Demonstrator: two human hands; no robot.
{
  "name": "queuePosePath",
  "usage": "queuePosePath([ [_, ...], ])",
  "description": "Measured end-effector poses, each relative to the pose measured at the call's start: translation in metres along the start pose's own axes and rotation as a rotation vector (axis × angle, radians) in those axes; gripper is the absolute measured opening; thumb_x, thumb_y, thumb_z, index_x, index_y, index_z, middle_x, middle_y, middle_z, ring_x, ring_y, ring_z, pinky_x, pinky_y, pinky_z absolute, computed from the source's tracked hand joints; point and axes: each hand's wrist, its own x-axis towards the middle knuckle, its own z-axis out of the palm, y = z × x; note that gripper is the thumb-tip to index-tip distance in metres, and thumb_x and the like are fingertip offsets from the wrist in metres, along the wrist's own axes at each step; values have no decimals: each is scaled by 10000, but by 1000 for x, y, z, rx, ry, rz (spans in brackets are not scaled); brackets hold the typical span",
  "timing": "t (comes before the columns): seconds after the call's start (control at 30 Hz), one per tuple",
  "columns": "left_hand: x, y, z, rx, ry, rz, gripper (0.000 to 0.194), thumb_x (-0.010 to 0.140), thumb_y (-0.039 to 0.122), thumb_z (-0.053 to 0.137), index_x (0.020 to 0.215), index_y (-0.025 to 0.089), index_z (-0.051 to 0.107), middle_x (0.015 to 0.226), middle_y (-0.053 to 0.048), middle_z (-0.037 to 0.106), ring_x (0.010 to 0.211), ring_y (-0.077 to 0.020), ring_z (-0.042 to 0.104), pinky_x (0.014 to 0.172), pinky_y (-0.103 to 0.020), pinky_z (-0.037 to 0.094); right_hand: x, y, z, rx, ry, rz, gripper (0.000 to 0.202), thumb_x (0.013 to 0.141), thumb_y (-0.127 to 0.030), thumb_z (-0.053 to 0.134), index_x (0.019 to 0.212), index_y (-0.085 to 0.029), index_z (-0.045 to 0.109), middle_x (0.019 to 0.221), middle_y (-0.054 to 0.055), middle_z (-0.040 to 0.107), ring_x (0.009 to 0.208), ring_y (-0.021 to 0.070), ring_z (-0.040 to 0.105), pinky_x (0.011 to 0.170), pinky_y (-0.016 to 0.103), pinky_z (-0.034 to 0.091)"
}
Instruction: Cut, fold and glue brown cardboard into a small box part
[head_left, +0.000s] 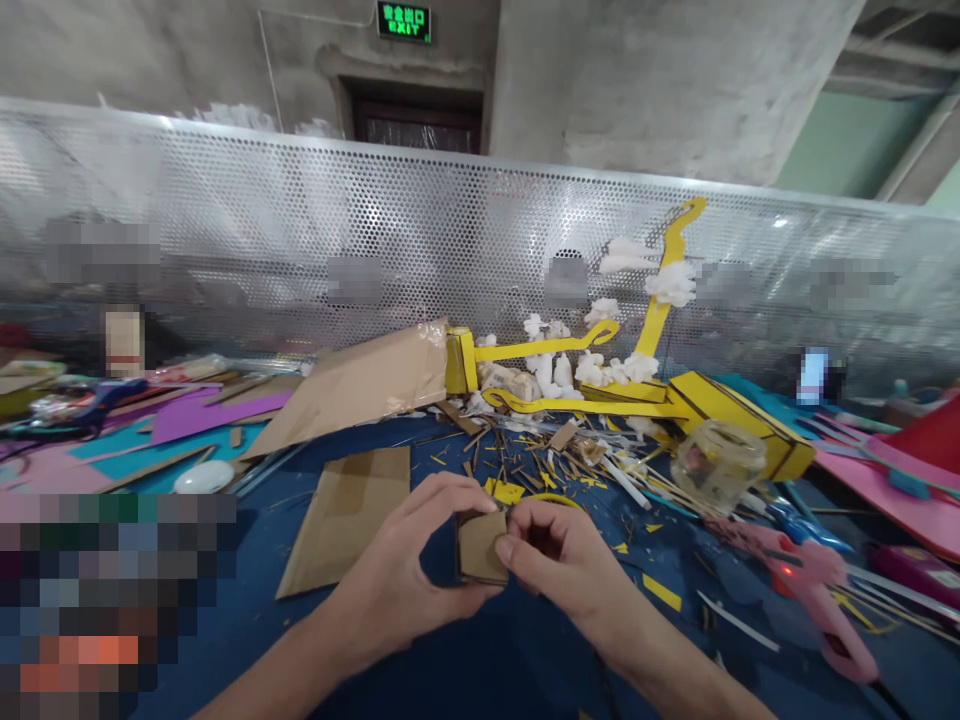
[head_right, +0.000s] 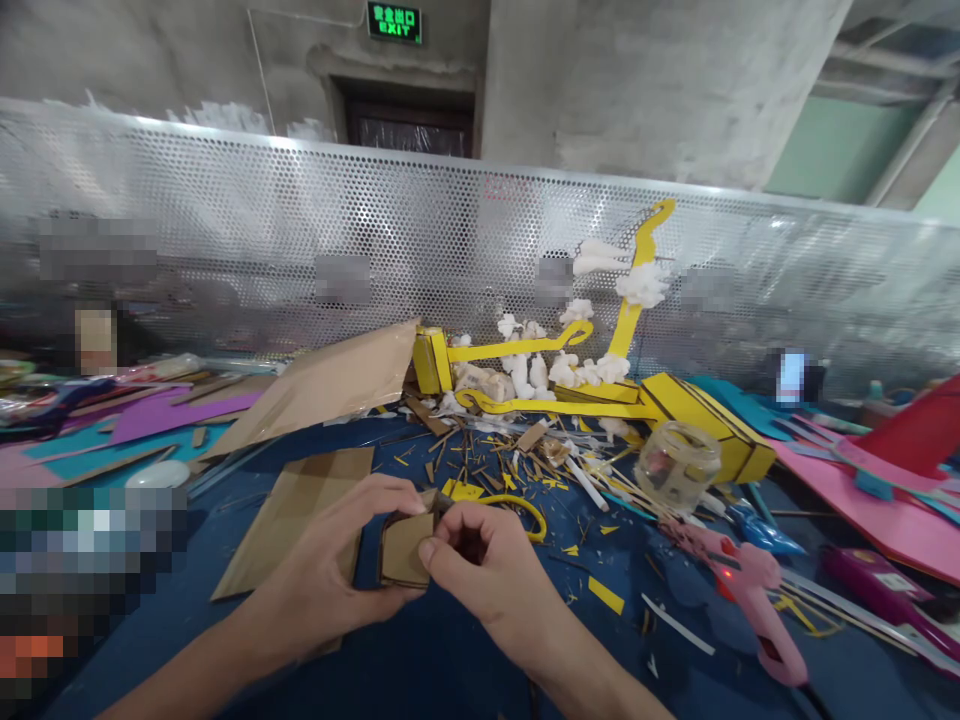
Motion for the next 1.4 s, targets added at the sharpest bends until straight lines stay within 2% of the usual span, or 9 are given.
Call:
queuePosePath([
  [0.2, 0, -1, 1, 6, 26, 19, 541, 727, 143, 824, 1188, 292, 583, 1195, -33, 654, 1111, -235, 631, 962, -355, 509, 1, 0, -1, -7, 10, -1, 375, 814, -494, 727, 665, -223, 517, 556, -73, 437, 533, 110, 346, 520, 272, 252],
  [0.47, 2, 1, 0, -17, -8, -9, 536, 722, 112, 817, 1171, 303, 596, 1200, -20, 643, 1119, -224, 627, 968, -351, 505, 0, -4, -1, -13, 14, 3, 377, 806, -487, 733, 654, -224, 510, 554, -75, 428, 532, 107, 325, 516, 272, 241],
  [0.77, 3, 3, 1, -18, 1, -11, 511, 719, 121, 808, 1158, 291, 610, 1182, -35, 647, 1100, -235, 637, 953, -364, 522, 0, 3, -4, -55, 8, -34, 293, 836, -388, 718, 684, -215, 536, 597, -67, 443, 548, 107, 354, 523, 255, 296],
  [0.9, 3, 2, 2, -8, 16, 1, 521, 712, 120, 815, 1161, 288, 610, 1174, -34, 655, 1095, -235, 642, 952, -360, 525, -1, 4, -5, -121, 30, -57, 232, 847, -319, 691, 699, -210, 548, 631, -49, 486, 576, 116, 409, 532, 244, 332],
  [1.17, 1, -2, 2, 17, 32, 11, 520, 738, 201, 851, 1197, 289, 623, 1223, -51, 672, 1150, -254, 640, 1000, -382, 518, -4, -1, -4, -192, 67, -80, 212, 837, -311, 683, 699, -210, 558, 607, -52, 478, 564, 121, 412, 524, 245, 340],
  [1.4, 1, -5, 1, -10, 44, 14, 557, 724, 287, 906, 1213, 299, 639, 1228, -44, 680, 1156, -251, 644, 1016, -375, 514, -4, -2, -6, -182, 33, -66, 232, 868, -357, 666, 729, -202, 565, 642, -46, 479, 588, 122, 398, 543, 255, 316],
])
